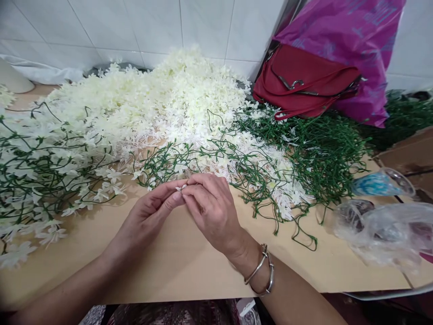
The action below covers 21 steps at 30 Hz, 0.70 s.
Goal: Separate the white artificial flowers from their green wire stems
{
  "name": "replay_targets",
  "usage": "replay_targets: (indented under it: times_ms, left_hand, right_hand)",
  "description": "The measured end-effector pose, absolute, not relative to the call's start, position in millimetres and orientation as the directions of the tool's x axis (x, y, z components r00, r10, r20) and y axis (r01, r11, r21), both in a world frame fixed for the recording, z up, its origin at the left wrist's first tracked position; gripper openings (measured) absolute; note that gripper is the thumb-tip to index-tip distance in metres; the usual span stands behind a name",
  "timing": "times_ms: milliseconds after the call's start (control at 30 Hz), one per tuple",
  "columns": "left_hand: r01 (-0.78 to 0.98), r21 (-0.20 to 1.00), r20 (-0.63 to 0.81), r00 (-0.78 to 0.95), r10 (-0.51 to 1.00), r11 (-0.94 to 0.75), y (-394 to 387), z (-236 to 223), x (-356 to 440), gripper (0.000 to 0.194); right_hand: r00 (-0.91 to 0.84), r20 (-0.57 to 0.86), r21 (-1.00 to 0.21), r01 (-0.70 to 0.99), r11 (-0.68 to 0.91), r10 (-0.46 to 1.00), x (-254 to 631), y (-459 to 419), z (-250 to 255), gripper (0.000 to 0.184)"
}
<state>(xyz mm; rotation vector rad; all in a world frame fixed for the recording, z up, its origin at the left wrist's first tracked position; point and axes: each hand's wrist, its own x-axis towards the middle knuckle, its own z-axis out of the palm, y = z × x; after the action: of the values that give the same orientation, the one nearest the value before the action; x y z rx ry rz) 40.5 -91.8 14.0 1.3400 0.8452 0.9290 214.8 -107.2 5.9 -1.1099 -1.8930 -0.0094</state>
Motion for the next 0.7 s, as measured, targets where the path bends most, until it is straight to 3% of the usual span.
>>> replay_targets:
  times_ms: [233,367,433,500,567,700]
  left_hand:
    - [0.183,0.905,0.315,0.322,0.893,-0.385,-100,1,43,0.032]
    - [0.229,0.847,0.38,0.371,0.847,-0.48,-103,1,44,0.036]
    - [0.248,0.808,0.41,0.413,0.813,-0.534,-104,1,43,0.037]
    - [0.268,0.766,0.438,0.449,0.779,-0.584,-104,1,43,0.039]
    - [0.28,0.752,0.449,0.445,0.775,-0.596,-105,1,43,0.039]
    - [0.254,0.817,0.421,0.351,0.836,-0.518,-108,5,44,0.033]
  right_hand:
    - [-0.036,0.649,-0.586,0.614,0.529,0.76,209,-110,4,0.014]
    - [0.101,0.507,-0.805,0.411,0.428,0.856,209,-107,3,0.019]
    - [0.143,0.413,-0.882,0.307,0.357,0.899,212,-105,3,0.03]
    - [0.123,0.366,-0.909,0.258,0.327,0.922,216,-103,4,0.031]
    - [0.078,0.373,-0.908,0.236,0.346,0.925,219,-103,5,0.02]
    - [0.052,0.411,-0.898,0.198,0.394,0.91,220,-103,9,0.018]
